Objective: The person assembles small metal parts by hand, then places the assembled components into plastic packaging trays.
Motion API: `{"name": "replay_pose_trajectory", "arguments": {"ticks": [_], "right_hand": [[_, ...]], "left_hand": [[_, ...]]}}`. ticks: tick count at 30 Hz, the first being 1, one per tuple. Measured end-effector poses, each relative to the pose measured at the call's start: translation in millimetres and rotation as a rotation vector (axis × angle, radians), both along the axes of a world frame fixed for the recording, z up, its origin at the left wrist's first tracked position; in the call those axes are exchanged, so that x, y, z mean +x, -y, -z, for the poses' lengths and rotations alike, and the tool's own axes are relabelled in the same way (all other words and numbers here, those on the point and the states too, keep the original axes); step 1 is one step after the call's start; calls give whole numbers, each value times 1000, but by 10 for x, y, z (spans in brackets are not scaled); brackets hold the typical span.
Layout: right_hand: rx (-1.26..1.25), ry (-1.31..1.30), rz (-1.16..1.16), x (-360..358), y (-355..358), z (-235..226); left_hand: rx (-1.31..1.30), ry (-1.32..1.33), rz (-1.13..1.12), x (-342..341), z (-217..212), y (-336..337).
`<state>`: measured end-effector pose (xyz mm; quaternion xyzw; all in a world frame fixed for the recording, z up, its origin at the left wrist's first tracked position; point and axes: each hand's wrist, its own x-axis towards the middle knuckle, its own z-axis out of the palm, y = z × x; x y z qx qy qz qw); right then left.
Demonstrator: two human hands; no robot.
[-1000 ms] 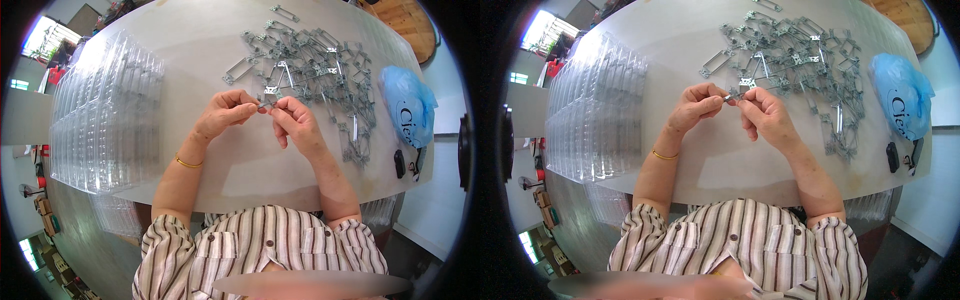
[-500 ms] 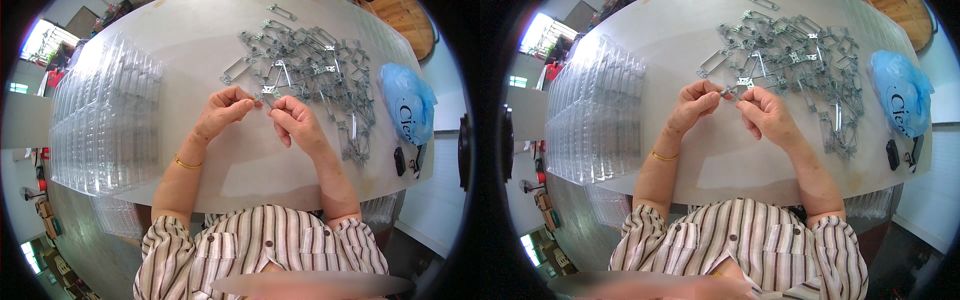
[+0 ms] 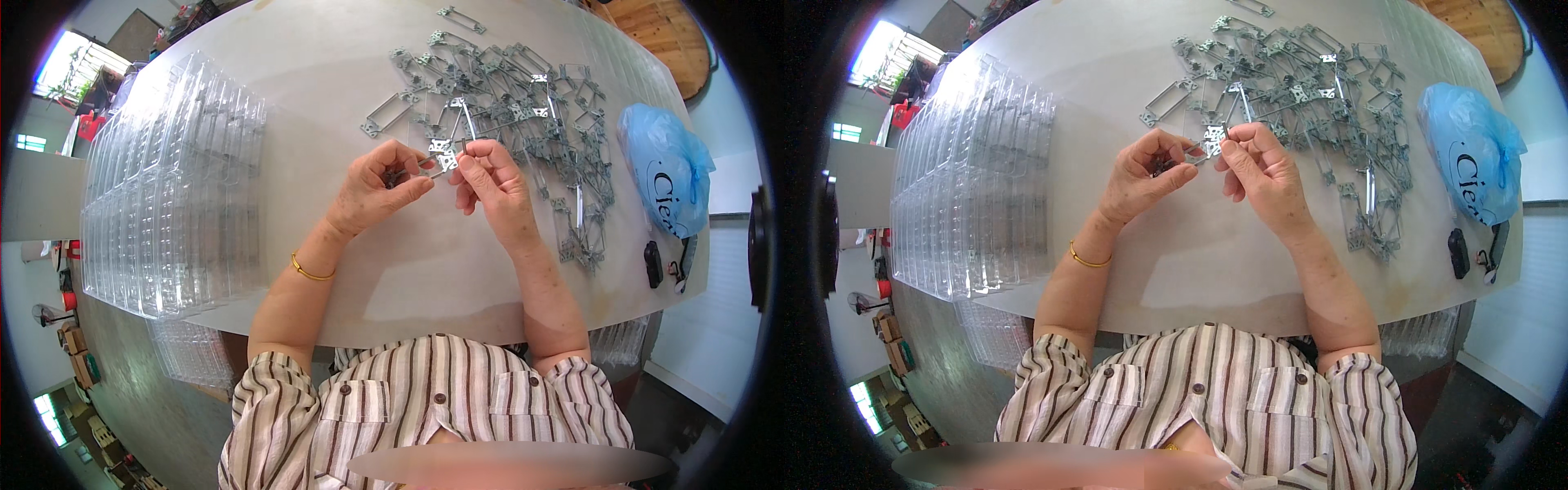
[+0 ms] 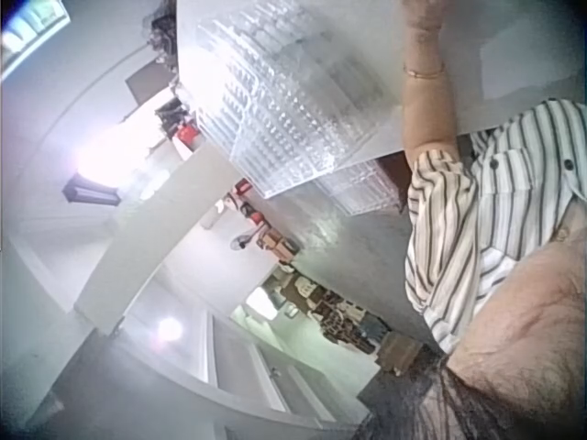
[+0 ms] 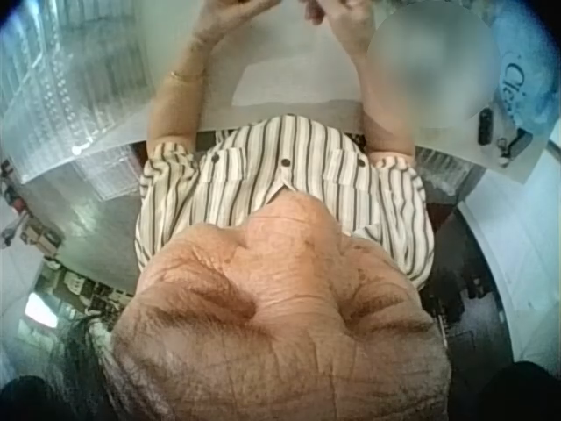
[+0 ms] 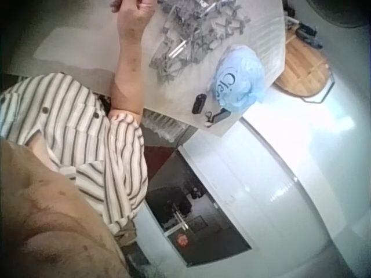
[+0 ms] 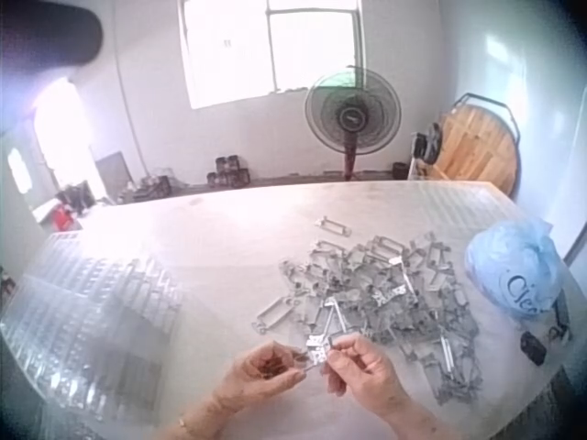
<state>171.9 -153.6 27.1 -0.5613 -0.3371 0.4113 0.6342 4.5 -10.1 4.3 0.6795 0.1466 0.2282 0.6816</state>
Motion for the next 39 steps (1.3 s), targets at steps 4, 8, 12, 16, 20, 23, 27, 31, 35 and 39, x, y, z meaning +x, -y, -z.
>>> {"name": "replay_pose_trajectory", "arguments": {"ticks": [4, 8, 12, 16, 20, 23, 27, 31, 35, 39], "right_hand": [[44, 114, 10, -27, 1, 32], [18, 161, -14, -80, 6, 13], [20, 133, -3, -93, -10, 67], [70, 141, 99, -70, -19, 91], [74, 161, 189, 28, -22, 91], [87, 178, 182, 28, -64, 77], [74, 283, 177, -36, -117, 121], [107, 320, 209, -14, -37, 167], [92, 333, 218, -52, -31, 213], [112, 352, 204, 3, -34, 303]], "left_hand": [[131, 5, -65, 24, 12, 54], [236, -12, -87, 15, 23, 74], [305, 8, -90, 12, 8, 56], [321, 37, -119, 40, -44, 59], [307, 102, -181, 64, -7, -49], [374, 87, -212, 35, -36, -97], [444, 152, -290, 16, 60, -110], [445, 169, -272, 63, 120, -40], [456, 157, -273, -23, 103, -42], [468, 169, -282, -4, 158, -41]]}}
